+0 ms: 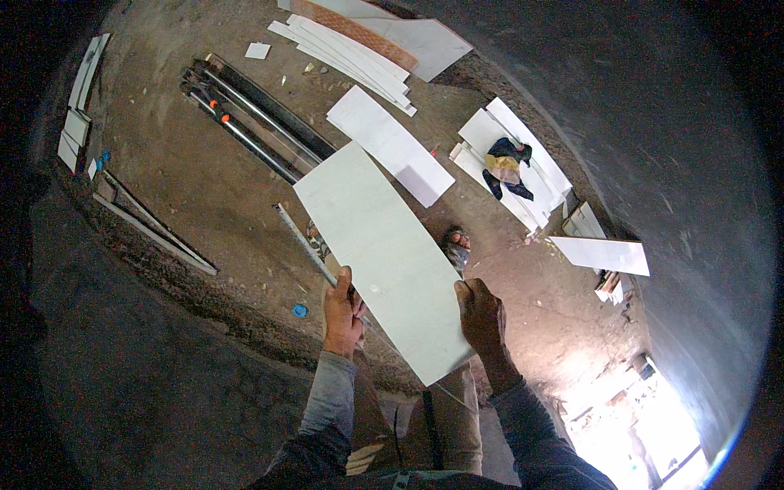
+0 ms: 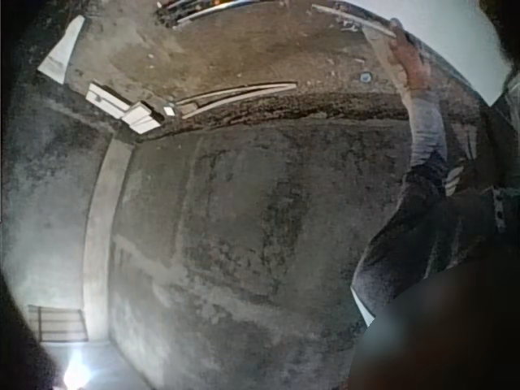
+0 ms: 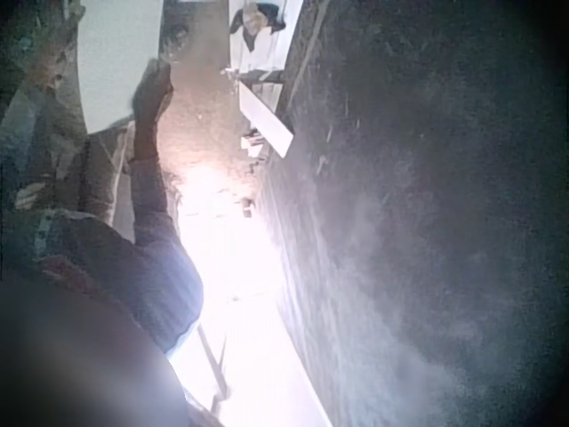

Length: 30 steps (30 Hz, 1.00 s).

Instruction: The person measures and marks a white panel with a tape measure, then uses a manual tile cutter to score and snap the panel. The cut piece is set aside and the process is repeated on another panel.

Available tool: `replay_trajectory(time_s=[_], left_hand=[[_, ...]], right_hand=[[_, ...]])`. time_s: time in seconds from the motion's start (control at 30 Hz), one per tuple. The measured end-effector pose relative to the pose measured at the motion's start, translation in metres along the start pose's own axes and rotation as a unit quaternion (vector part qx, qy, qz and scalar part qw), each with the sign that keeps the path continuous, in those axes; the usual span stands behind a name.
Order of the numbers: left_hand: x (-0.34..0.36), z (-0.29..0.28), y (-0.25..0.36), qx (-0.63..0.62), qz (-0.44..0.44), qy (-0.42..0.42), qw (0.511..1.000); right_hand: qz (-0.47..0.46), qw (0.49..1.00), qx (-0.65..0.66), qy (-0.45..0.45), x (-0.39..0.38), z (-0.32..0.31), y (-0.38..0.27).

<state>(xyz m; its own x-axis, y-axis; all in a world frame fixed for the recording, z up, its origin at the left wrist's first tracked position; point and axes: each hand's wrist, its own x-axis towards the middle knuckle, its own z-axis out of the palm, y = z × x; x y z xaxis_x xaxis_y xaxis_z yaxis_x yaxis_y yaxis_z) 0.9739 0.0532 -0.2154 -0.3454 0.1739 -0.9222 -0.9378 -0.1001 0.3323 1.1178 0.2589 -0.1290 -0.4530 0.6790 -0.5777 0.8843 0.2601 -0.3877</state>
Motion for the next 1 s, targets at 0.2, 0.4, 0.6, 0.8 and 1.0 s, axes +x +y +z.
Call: replay_trajectory(time_s=[0.2, 0.4, 0.6, 0.8, 1.0], left_hand=[[0.001, -0.004, -0.002, -0.015, -0.005, -0.026, 1.000], [-0.004, -0.004, -0.001, -0.091, 0.006, -0.078, 0.993], [-0.004, -0.015, 0.005, -0.114, -0.001, -0.091, 0.989], [-0.005, -0.034, 0.007, -0.136, -0.020, -0.071, 0.988], [-0.009, -0.044, 0.021, 0.001, 0.023, -0.037, 0.999]], right_hand=[[0.004, 1.000, 0.003, 0.011, -0.005, 0.001, 0.002], [-0.031, 0.999, 0.003, 0.013, -0.012, -0.011, -0.013], [-0.046, 0.999, -0.003, -0.029, -0.010, -0.014, -0.030], [-0.092, 0.996, -0.007, -0.019, -0.011, -0.004, -0.044], [-0.063, 0.997, 0.013, -0.051, -0.015, 0.004, -0.047]])
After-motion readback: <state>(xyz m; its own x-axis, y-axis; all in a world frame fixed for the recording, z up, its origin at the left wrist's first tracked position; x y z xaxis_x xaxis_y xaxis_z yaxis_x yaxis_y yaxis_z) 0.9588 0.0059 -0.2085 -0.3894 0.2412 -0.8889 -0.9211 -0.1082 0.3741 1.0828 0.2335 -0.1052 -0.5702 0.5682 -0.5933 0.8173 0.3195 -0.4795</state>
